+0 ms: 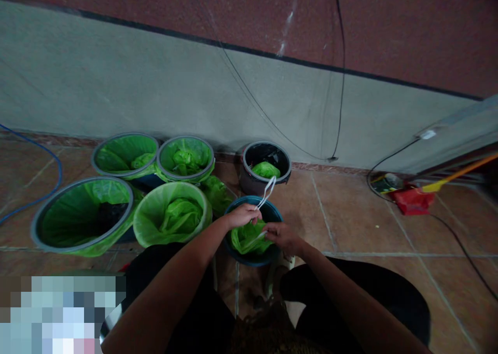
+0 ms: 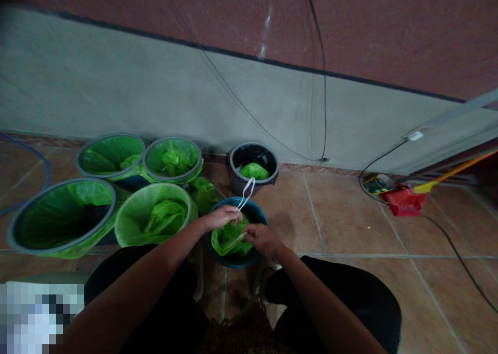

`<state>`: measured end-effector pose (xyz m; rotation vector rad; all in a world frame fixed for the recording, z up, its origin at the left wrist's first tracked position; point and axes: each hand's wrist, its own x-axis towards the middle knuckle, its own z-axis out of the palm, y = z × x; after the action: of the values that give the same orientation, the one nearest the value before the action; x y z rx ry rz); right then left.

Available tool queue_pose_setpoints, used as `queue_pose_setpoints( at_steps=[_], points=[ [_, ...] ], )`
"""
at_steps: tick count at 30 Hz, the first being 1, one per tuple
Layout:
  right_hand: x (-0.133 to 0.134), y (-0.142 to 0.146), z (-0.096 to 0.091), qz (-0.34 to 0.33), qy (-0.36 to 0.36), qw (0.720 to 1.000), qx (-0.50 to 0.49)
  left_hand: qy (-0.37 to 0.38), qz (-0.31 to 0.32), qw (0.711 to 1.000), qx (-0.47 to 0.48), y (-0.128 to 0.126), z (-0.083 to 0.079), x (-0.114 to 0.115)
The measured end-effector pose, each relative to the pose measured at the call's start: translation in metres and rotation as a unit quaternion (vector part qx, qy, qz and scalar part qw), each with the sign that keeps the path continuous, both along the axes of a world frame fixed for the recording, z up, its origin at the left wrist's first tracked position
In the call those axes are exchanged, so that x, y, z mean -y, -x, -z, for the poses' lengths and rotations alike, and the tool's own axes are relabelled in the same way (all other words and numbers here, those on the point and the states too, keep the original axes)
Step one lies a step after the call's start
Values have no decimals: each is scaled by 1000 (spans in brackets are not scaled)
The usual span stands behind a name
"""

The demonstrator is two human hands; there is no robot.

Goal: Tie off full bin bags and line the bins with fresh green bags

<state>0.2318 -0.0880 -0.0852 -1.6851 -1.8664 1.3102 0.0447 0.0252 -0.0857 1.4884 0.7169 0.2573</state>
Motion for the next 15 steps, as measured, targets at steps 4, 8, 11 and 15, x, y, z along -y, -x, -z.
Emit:
queue_pose_setpoints(
  at_steps=[4, 8, 11, 15],
  points=[
    [-9, -3, -1, 26, -7, 1000, -14, 29, 47, 998, -31, -4, 6, 11],
    [-10, 0, 2, 56, -20, 998, -15, 11, 53, 996, -70, -5, 10, 13],
    [-9, 5, 4, 98, -22, 995, -3, -20, 58, 994, -94, -4, 13, 15],
    [-3, 13, -1, 200, -85, 975, 49, -29, 36, 989, -140, -5, 18, 19]
  ],
)
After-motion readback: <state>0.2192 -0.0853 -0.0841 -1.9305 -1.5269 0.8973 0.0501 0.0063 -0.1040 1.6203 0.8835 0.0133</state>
